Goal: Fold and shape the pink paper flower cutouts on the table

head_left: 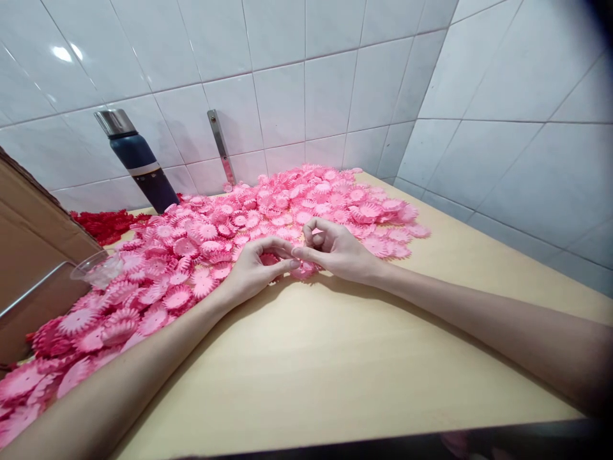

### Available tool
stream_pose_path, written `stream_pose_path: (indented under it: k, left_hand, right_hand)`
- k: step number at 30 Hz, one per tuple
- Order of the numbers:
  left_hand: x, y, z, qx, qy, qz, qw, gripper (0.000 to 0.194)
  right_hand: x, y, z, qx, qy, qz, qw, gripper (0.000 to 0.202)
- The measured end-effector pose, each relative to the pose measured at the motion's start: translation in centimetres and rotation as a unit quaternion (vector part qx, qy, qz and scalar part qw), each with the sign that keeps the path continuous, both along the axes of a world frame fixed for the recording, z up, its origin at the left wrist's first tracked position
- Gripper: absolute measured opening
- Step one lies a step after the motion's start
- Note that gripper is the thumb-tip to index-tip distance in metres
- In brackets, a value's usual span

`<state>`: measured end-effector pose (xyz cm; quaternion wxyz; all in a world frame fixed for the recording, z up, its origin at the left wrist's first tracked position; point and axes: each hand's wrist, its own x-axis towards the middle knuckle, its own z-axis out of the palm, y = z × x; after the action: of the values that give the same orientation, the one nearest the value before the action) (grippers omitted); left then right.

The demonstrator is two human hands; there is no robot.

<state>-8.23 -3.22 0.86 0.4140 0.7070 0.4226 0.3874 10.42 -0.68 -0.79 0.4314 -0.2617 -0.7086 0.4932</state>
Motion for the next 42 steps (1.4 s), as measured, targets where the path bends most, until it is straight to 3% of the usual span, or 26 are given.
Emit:
stream_pose_path:
  k: [4, 12, 18, 26, 30, 37, 42]
  left_hand:
    - [0.26, -0.08, -0.09, 0.000, -0.027, -0.002, 1.000, 0.022]
    - [0.31, 0.20, -0.49, 0.031, -0.037, 0.108, 0.993, 0.018]
    - [0.29, 0.01, -0.50, 0.039, -0.016, 0.099, 0.994, 0.018]
    - [0.21, -0.04, -0.57, 0.144, 0.061, 0.123, 0.980, 0.011]
    - [0.20, -0.01, -0.51, 0.141, 0.062, 0.123, 0.980, 0.016]
    - [-0.09, 0.14, -0.78, 0.086, 0.007, 0.108, 0.990, 0.043]
    - [-0.03, 0.20, -0.79, 0.067, -0.008, 0.098, 0.993, 0.038]
  right_hand:
    - [0.09, 0.14, -0.05, 0.007, -0.002, 0.001, 1.000, 0.034]
    - [0.35, 0.46, -0.04, -0.014, 0.010, 0.019, 1.000, 0.036]
    - [0.39, 0.61, -0.24, -0.008, 0.012, 0.011, 1.000, 0.037]
    - [0.44, 0.59, -0.07, -0.014, 0.004, -0.009, 1.000, 0.032]
    - [0.45, 0.71, -0.23, -0.013, 0.005, 0.006, 1.000, 0.032]
    - [0.37, 0.65, -0.28, -0.035, 0.017, 0.043, 0.998, 0.033]
    - [0.33, 0.52, 0.00, -0.030, -0.001, 0.027, 0.999, 0.035]
